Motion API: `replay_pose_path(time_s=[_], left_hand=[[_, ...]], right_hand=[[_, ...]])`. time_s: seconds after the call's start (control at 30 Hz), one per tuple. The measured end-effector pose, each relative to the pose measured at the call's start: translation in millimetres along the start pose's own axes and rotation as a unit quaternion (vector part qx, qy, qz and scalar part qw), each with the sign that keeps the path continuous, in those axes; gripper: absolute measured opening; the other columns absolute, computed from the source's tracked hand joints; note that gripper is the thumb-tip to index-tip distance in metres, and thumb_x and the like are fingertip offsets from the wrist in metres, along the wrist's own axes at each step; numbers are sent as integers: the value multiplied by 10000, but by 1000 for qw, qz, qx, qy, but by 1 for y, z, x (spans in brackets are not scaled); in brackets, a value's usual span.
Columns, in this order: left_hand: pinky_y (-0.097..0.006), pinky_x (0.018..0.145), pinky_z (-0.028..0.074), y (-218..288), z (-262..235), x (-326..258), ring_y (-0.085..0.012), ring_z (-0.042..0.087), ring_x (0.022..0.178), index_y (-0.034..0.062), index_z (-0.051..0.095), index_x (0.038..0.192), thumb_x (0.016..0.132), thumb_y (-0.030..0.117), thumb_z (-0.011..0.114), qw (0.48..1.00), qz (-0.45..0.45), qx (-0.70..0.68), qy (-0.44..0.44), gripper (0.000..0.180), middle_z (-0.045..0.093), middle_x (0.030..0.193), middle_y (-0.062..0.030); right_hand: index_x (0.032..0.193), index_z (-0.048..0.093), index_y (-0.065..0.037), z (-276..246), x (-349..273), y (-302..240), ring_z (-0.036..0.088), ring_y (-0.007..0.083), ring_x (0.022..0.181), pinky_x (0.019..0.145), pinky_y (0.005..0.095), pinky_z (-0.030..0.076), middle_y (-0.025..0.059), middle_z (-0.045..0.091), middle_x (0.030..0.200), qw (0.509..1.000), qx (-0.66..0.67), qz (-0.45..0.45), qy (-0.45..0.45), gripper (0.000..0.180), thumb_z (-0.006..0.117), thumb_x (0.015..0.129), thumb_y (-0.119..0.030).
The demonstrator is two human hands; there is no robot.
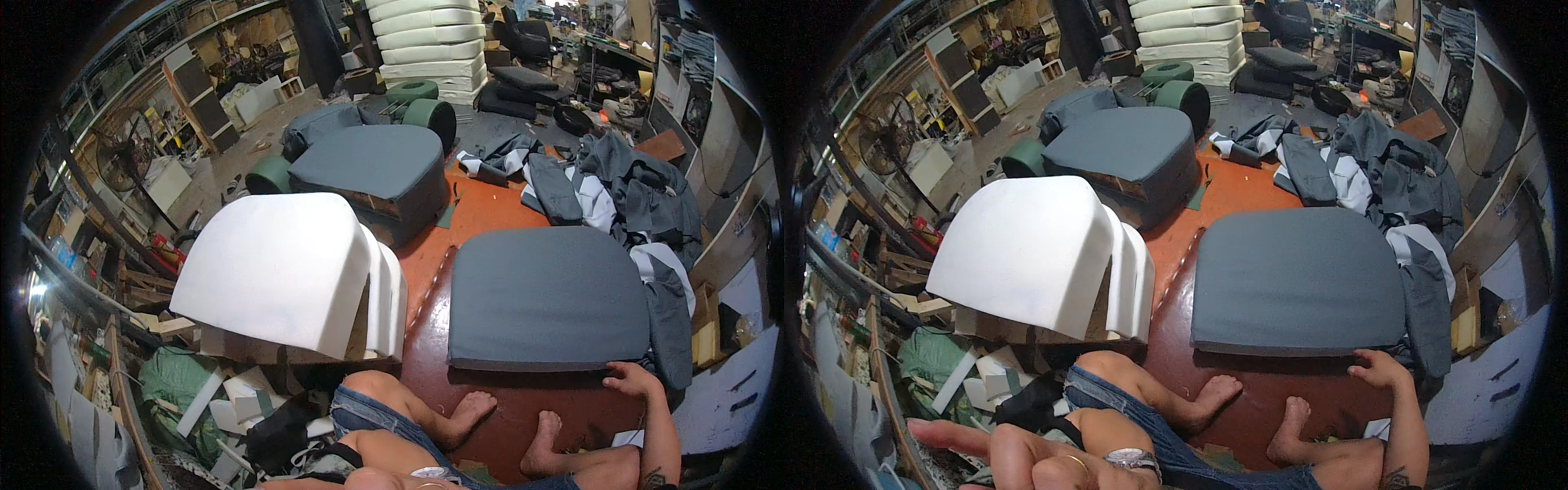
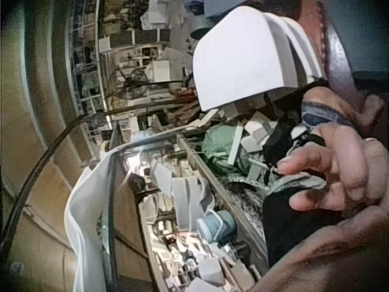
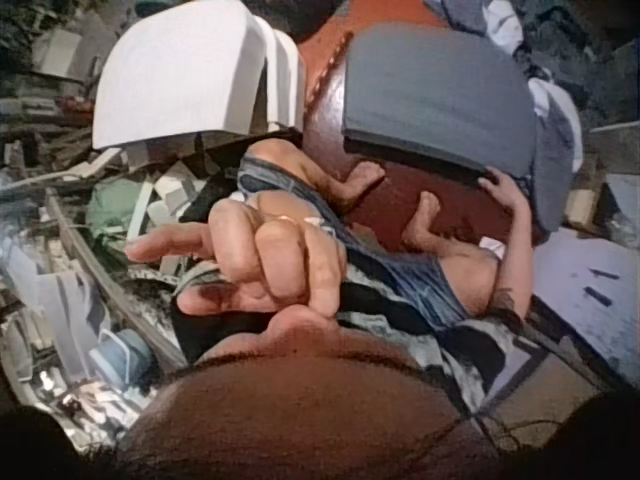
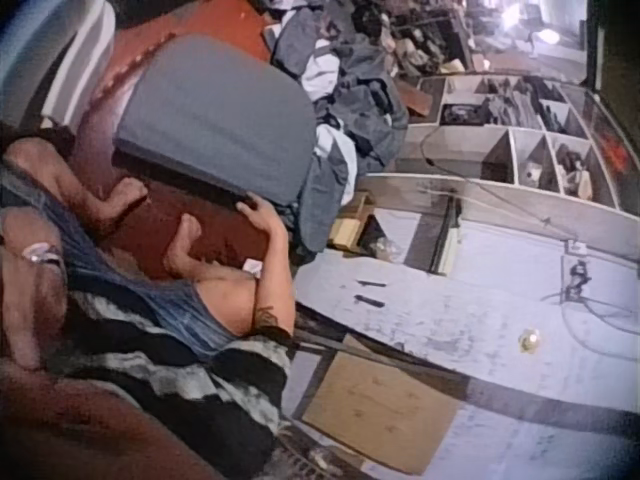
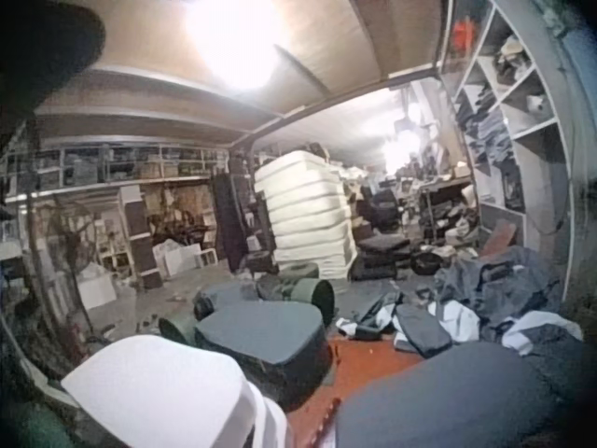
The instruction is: The person stretches and secures gray fabric over a seat cushion using a pneumatic staple gun. They repeatedly pull the fabric taut, staple the edges, and adjust the material to ensure a smooth finish.
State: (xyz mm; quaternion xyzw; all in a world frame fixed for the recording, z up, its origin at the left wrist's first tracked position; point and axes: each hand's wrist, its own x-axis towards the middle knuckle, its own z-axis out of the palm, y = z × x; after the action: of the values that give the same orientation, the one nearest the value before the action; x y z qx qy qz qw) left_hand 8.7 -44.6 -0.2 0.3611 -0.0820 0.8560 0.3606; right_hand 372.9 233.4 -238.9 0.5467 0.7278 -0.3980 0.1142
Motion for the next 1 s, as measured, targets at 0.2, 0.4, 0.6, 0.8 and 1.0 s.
replay_pose_path(time_s=[0.2,0.4,0.6,0.8,1.0], left_hand=[[-402,628,538,-8,-1,5,-206,467,717,315,386,1615,1102,340,495,998,13,-53,-20,524,425,934,-71],[-434,697,539,-9,-6,5,-216,448,727,319,370,1619,1108,340,487,997,-3,-60,-43,525,413,944,-70],[-472,746,544,-8,0,-2,-224,455,741,324,372,1613,1113,360,481,1000,4,-29,-10,512,415,950,-70],[-486,769,556,-4,-2,0,-230,469,745,307,375,1611,1112,357,485,999,0,-43,-15,513,428,953,-78],[-485,749,561,-5,-5,4,-230,479,737,292,399,1601,1110,339,493,998,-6,-54,-15,502,438,936,-83]], right_hand=[[1486,515,0,-3,-1,6,635,324,1275,1084,399,485,209,674,1351,1000,29,1,11,719,754,927,-385],[1497,497,12,-7,-7,3,631,315,1284,1087,400,483,204,670,1362,999,31,6,9,719,748,941,-368],[1524,470,-2,-7,-8,-3,629,266,1265,1081,372,484,191,667,1368,999,32,13,1,676,724,963,-282],[1526,481,-27,-4,-5,-8,625,289,1281,1095,383,475,182,670,1367,999,-12,31,-11,682,730,959,-314],[1522,490,-40,-3,-4,-8,633,287,1270,1082,382,483,180,680,1354,1000,-17,18,-12,681,731,958,-337]])
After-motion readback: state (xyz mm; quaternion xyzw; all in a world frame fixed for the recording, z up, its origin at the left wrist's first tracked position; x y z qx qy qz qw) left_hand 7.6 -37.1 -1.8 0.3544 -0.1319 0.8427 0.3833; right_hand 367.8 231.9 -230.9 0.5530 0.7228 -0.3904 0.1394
